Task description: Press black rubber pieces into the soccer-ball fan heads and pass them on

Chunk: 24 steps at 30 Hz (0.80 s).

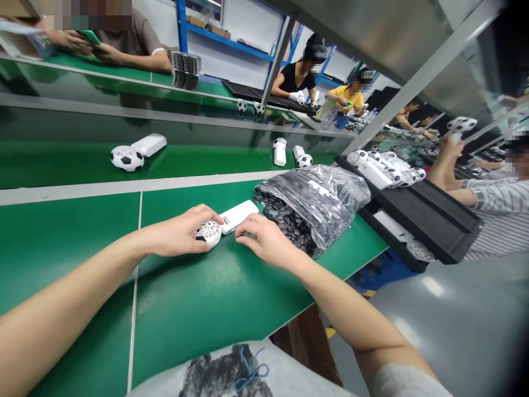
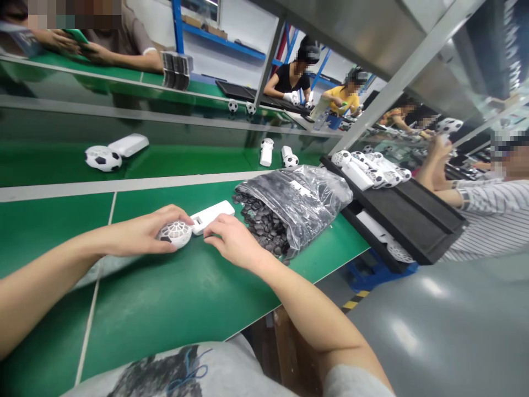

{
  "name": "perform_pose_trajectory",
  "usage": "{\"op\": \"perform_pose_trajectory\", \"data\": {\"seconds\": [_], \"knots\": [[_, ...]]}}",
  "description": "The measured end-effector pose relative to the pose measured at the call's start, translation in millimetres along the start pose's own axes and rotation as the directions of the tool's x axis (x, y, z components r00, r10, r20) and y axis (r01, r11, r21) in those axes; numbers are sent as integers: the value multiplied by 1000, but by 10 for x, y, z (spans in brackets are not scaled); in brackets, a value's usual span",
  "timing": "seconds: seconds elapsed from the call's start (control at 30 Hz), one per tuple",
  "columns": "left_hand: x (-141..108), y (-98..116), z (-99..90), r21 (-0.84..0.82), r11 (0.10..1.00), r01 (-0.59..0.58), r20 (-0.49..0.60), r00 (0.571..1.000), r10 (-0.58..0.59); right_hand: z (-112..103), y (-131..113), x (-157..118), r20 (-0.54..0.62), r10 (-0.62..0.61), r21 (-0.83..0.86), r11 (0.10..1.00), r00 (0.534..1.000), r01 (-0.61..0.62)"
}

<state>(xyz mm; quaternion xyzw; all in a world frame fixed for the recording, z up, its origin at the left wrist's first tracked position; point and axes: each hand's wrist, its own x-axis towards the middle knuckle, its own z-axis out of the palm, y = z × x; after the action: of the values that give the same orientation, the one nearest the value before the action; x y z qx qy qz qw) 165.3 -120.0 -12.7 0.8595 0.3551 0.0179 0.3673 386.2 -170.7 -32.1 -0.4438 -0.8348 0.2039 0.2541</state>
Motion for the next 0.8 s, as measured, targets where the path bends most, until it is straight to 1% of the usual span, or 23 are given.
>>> {"op": "perform_pose_trajectory", "data": {"seconds": [0.07, 0.13, 0.2, 0.3, 0.37, 0.43, 0.5, 0.6, 0.7, 0.8], "knots": [[-5, 11, 17, 20, 1000, -16, -8, 1000, 16, 54, -19, 48, -24, 4, 88, 996, 1000, -2], [-5, -4, 27, 31, 999, -27, -26, 999, 28, 103, -19, 92, -7, 25, 223, 975, 1000, -23], [3, -27, 43, 29, 999, -24, -60, 998, 26, 144, -7, 135, 11, 4, 295, 955, 1000, -7], [36, -54, 106, -1, 1000, -1, -124, 992, 1, 188, 22, 201, -4, -95, 243, 966, 995, 93], [70, -64, 172, -12, 1000, 12, -200, 980, -14, 210, 41, 239, -20, -130, 216, 968, 991, 131], [101, -67, 238, -10, 1000, 15, -289, 957, -17, 229, 57, 266, -30, -111, 229, 967, 993, 115], [121, -63, 285, -12, 1000, 22, -351, 936, -24, 247, 68, 278, -36, -83, 235, 968, 996, 89], [122, -49, 311, -27, 999, 23, -373, 927, -31, 266, 77, 279, -60, -58, 231, 970, 996, 70], [106, -31, 310, -35, 999, -9, -375, 927, -5, 271, 93, 278, -72, -48, 270, 960, 996, 66], [100, -17, 314, -31, 999, -13, -379, 926, 0, 266, 118, 285, -43, -54, 291, 955, 998, 65]]}}
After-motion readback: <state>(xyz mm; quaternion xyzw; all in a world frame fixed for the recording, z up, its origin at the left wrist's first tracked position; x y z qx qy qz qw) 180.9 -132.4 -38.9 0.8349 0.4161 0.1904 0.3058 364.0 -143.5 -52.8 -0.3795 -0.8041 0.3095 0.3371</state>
